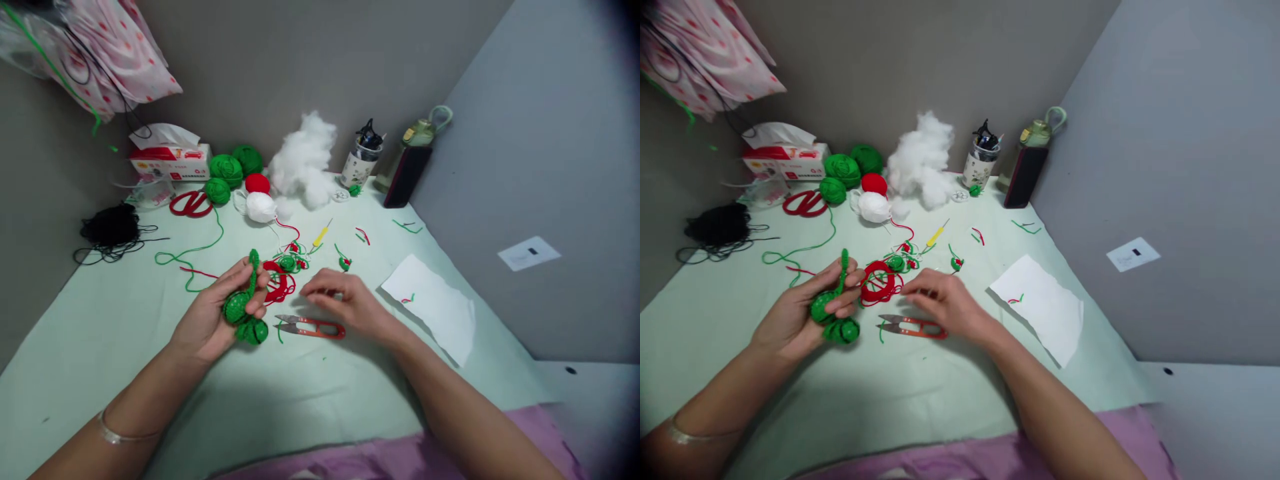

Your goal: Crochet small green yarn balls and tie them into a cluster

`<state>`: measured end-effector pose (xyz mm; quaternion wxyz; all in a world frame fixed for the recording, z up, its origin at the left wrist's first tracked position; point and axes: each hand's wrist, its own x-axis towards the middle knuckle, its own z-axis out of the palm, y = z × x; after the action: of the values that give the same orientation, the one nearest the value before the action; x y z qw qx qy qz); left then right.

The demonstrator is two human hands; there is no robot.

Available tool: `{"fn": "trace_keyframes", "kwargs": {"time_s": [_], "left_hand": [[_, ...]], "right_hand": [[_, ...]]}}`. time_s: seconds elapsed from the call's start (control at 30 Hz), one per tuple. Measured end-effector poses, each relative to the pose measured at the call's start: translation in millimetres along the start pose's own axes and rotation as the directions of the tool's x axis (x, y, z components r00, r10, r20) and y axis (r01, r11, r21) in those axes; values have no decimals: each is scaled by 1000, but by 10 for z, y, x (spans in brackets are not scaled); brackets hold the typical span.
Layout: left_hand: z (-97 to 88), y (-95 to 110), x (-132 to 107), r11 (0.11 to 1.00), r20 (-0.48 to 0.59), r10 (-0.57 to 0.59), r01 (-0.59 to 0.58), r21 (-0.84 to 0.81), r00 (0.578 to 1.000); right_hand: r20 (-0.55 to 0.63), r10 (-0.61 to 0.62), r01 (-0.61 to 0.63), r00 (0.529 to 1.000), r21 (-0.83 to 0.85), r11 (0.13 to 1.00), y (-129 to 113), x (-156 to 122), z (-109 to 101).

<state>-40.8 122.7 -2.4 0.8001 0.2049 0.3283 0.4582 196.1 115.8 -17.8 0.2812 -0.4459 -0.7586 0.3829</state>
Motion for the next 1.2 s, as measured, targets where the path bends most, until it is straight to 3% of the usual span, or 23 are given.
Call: {"fn": "trace_keyframes", "kwargs": {"time_s": [0.07, 0.1, 0.17, 0.2, 0.3, 0.47, 0.53, 0.63, 0.83, 0.97, 1.03, 1.1, 1.2], "left_hand": [[3, 21, -10, 1000, 18, -8, 8, 19, 1000], [3, 21, -12, 999, 38, -22, 20, 41, 999], [4, -1, -11, 991, 93, -74, 63, 118, 993], [4, -23, -10, 983, 116, -101, 81, 164, 988], [-3, -115, -1, 955, 131, -160, 120, 270, 978], [-48, -272, 43, 893, 127, -130, 61, 446, 983], [-66, -301, 57, 806, 157, -74, -34, 591, 985], [-85, -312, 62, 583, 261, 14, -220, 782, 965], [-183, -287, 126, 228, 375, 277, -439, 869, 885], [-328, -188, 225, 11, 488, 239, -505, 863, 840], [-427, -88, 273, -97, 472, 273, -464, 881, 838], [-538, 37, 314, -189, 424, 345, -380, 905, 837], [-680, 204, 355, -281, 408, 464, -307, 909, 786]], "right_hand": [[136, -164, 180, 977, -111, 977, -42, -10, 108], [169, -187, 220, 968, -209, 953, -44, -14, 139], [86, -129, 153, 988, -438, 886, 2, -18, 130], [-10, -62, 46, 998, -547, 836, 45, -17, 92], [-143, 80, -159, 986, -722, 674, 190, -2, -68], [13, 74, -32, 997, -820, 571, 210, 46, -123], [46, 131, -30, 990, -853, 521, 145, 60, -83], [30, 179, -58, 983, -884, 464, 74, 64, -36], [-28, 139, -90, 990, -880, 467, 171, 65, 21], [-62, 141, -124, 988, -862, 491, 224, 67, 43], [-94, 151, -158, 984, -850, 503, 210, 56, 38], [-135, 149, -197, 980, -786, 586, 178, 42, 24], [-235, 133, -245, 963, -554, 796, 134, 32, -5]]}}
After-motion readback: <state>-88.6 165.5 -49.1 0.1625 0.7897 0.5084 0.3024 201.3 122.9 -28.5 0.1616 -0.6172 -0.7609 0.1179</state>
